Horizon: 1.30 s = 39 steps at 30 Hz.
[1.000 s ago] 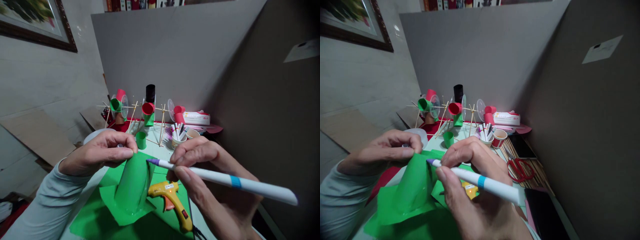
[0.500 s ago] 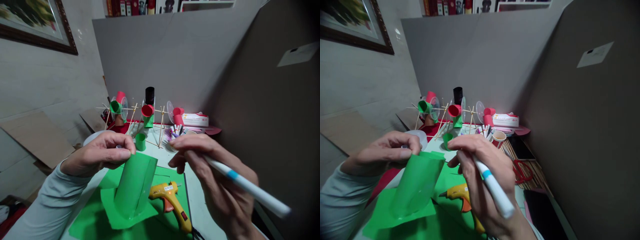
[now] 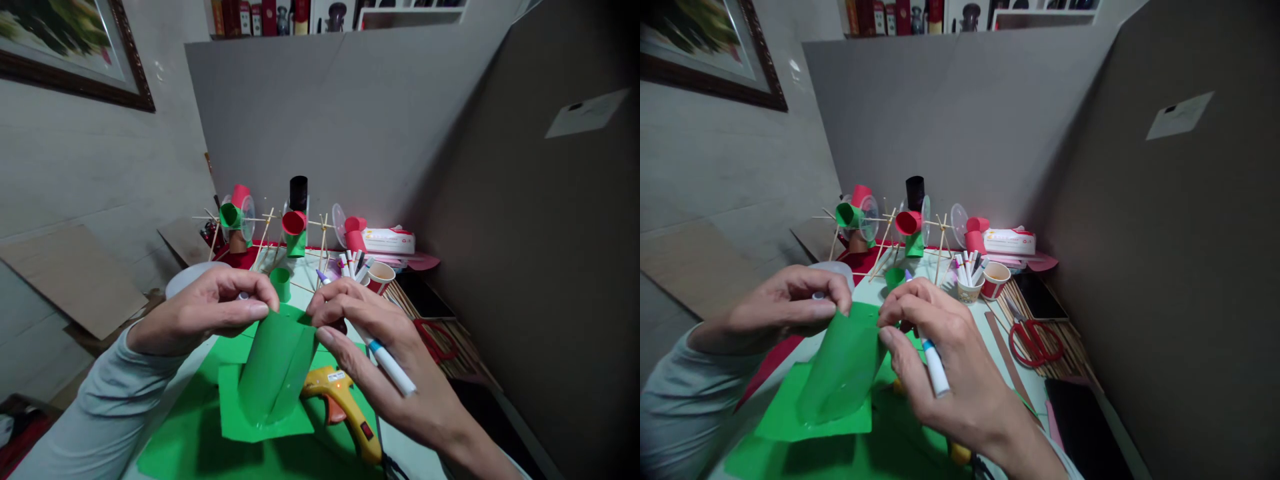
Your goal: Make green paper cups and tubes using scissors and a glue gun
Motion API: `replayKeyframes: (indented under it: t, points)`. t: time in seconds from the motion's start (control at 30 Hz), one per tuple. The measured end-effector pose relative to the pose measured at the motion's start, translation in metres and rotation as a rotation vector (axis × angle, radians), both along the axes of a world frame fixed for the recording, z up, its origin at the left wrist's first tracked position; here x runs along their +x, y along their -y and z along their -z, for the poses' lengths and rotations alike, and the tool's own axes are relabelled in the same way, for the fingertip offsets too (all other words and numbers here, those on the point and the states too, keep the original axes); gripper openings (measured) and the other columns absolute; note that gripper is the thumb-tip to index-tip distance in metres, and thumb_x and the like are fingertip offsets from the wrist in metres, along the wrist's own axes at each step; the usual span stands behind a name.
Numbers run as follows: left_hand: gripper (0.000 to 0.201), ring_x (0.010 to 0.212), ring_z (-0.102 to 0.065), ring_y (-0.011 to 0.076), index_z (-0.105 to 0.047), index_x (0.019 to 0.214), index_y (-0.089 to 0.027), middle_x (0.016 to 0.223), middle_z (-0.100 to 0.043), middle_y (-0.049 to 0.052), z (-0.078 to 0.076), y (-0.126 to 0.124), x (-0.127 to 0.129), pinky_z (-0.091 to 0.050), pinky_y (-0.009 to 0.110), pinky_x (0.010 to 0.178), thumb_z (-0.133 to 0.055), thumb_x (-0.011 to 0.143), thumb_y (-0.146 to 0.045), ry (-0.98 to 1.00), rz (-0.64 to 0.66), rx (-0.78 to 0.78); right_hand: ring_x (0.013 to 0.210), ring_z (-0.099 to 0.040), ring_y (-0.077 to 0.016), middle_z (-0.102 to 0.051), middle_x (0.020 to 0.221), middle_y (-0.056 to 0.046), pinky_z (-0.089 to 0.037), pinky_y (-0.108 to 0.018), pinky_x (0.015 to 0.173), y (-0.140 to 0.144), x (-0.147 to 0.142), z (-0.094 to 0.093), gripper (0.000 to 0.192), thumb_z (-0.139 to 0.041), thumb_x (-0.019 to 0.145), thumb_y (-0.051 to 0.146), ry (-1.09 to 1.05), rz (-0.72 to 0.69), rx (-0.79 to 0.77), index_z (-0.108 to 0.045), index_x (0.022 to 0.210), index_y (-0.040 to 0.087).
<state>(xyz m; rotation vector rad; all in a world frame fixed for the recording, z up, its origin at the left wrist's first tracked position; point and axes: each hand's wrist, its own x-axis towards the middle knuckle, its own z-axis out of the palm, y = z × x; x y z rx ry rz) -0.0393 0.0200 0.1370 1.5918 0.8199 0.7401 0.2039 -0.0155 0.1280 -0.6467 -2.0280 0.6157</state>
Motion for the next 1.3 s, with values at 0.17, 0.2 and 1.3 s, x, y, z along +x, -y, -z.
replayKeyframes:
  t: [0.17, 0.2, 1.3]
  points:
    - [0.018, 0.053, -0.029, 0.0073, -0.071, 0.089, -0.017, 0.062, -0.041, -0.005, -0.004, 0.004, 0.004, -0.019, 0.021, 0.047, -0.062, 0.089, -0.032, -0.137, -0.032, 0.17, 0.087, -0.058, -0.0151, -0.059, 0.093, -0.004, -0.045, -0.029, 0.08, -0.002, 0.001, 0.003, 0.013, -0.052, 0.094, 0.008, 0.007, -0.017, -0.031, -0.056, 0.085, 0.017]
    - [0.016, 0.054, -0.031, 0.0075, -0.071, 0.089, -0.017, 0.063, -0.043, -0.005, -0.005, 0.004, 0.004, -0.021, 0.021, 0.048, -0.062, 0.089, -0.031, -0.166, -0.025, 0.209, 0.087, -0.058, -0.0152, -0.059, 0.093, -0.004, -0.045, -0.029, 0.08, -0.002, 0.0, 0.003, 0.013, -0.052, 0.094, 0.008, 0.009, -0.018, -0.031, -0.056, 0.085, 0.017]
    - [0.022, 0.052, -0.03, 0.0072, -0.063, 0.078, -0.016, 0.058, -0.04, -0.006, -0.009, 0.001, 0.005, -0.02, 0.021, 0.046, -0.066, 0.087, -0.036, -0.2, 0.016, 0.123, 0.091, -0.062, -0.0202, -0.071, 0.084, -0.001, -0.053, -0.032, 0.082, 0.015, -0.001, -0.005, 0.007, -0.071, 0.089, 0.022, -0.312, 0.183, 0.111, -0.074, 0.083, 0.024]
